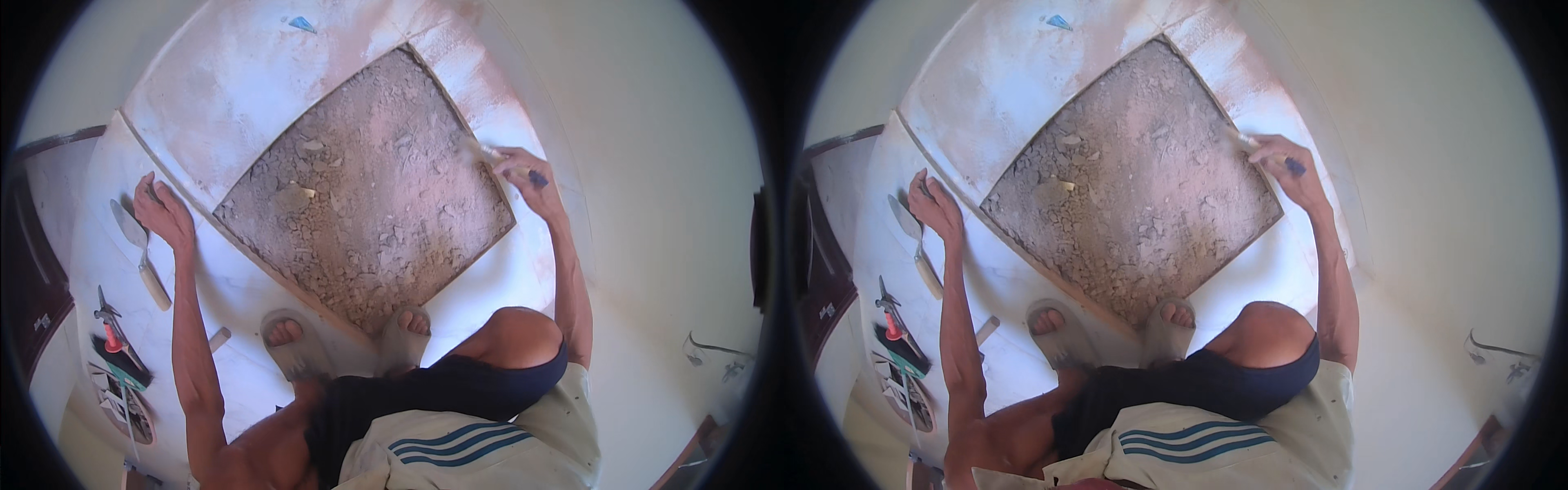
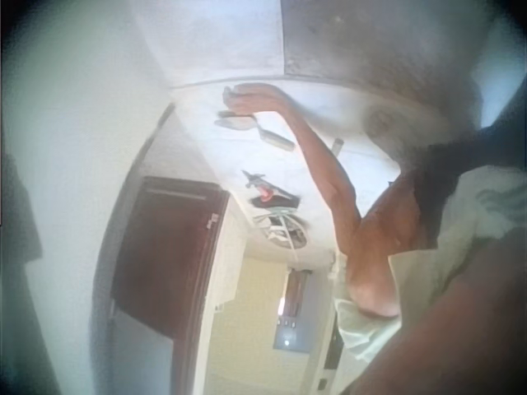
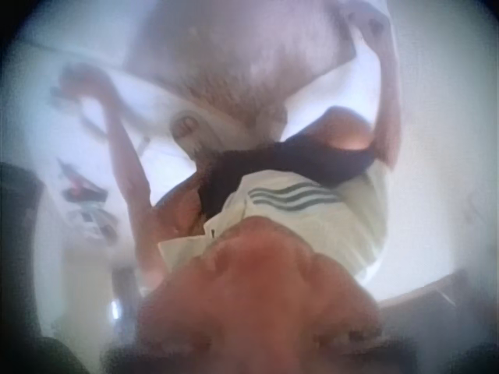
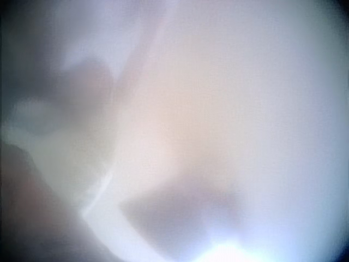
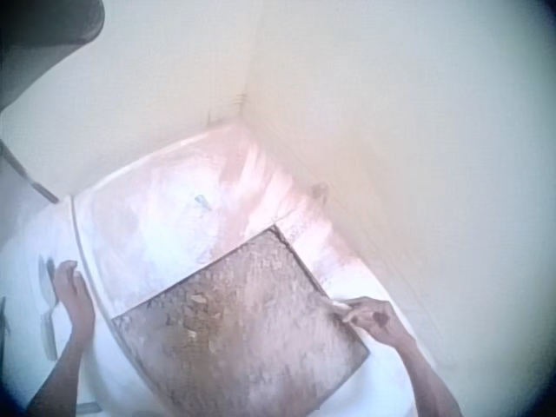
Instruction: The person sweeps debris into a dustpan using a broom, then scrapes the floor with a small tool to remove residue. They work around a square patch of exposed subfloor in a tiled room.
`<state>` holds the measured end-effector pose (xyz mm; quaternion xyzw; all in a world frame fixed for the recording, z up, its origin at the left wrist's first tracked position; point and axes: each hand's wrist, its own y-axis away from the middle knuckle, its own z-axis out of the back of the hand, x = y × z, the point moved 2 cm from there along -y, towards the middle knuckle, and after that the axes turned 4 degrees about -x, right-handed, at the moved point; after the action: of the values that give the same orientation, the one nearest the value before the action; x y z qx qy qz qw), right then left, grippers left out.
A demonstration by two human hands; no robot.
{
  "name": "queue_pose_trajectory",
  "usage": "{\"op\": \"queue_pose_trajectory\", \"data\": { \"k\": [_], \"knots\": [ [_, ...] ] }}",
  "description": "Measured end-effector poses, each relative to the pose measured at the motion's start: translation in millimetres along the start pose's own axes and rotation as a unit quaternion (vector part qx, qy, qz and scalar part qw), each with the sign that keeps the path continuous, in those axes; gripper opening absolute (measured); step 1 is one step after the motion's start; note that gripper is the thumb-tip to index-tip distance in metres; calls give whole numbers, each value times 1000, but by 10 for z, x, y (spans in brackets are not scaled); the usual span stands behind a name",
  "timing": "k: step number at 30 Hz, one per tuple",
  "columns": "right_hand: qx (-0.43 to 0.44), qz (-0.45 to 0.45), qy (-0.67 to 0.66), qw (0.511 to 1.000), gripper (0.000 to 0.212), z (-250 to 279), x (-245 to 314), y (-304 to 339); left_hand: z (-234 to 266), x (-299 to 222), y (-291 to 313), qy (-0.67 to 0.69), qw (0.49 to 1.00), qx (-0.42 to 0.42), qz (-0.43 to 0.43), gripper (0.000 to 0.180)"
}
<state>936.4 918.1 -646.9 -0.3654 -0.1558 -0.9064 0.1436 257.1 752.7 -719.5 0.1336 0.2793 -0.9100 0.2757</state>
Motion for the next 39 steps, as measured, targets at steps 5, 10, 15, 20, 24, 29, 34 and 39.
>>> {"op": "queue_pose_trajectory", "data": {
  "k": [5, 10, 15, 20, 24, 29, 34, 39],
  "knots": [
    [-116, -11, 143, 983, 20, 61, -111, -186, -11, -1, -19, 1, 1000, -13, -14, 36],
    [-67, -88, -10, 994, 20, 73, -82, -501, -10, 11, -10, -4, 1000, -6, -5, 36],
    [-93, 69, 125, 985, 18, 4, 226, -672, -2, 14, -26, 14, 1000, -1, 7, 34],
    [-69, 30, 28, 997, 20, -93, 224, -700, -2, -4, -24, 6, 1000, 1, 7, 33],
    [-62, 28, 241, 968, 21, -73, 117, -814, -1, -14, -32, 0, 1000, -5, 21, 33],
    [-73, -17, 25, 997, 14, -22, 137, -906, -1, -8, -26, 0, 1000, 6, 18, 33],
    [-10, 70, 139, 988, 21, -84, 282, -950, 0, -14, -40, -1, 1000, -18, 15, 33],
    [-110, 43, 13, 993, 23, -109, 240, -1026, -7, -31, -39, -3, 1000, -3, 26, 32]
  ]
}}
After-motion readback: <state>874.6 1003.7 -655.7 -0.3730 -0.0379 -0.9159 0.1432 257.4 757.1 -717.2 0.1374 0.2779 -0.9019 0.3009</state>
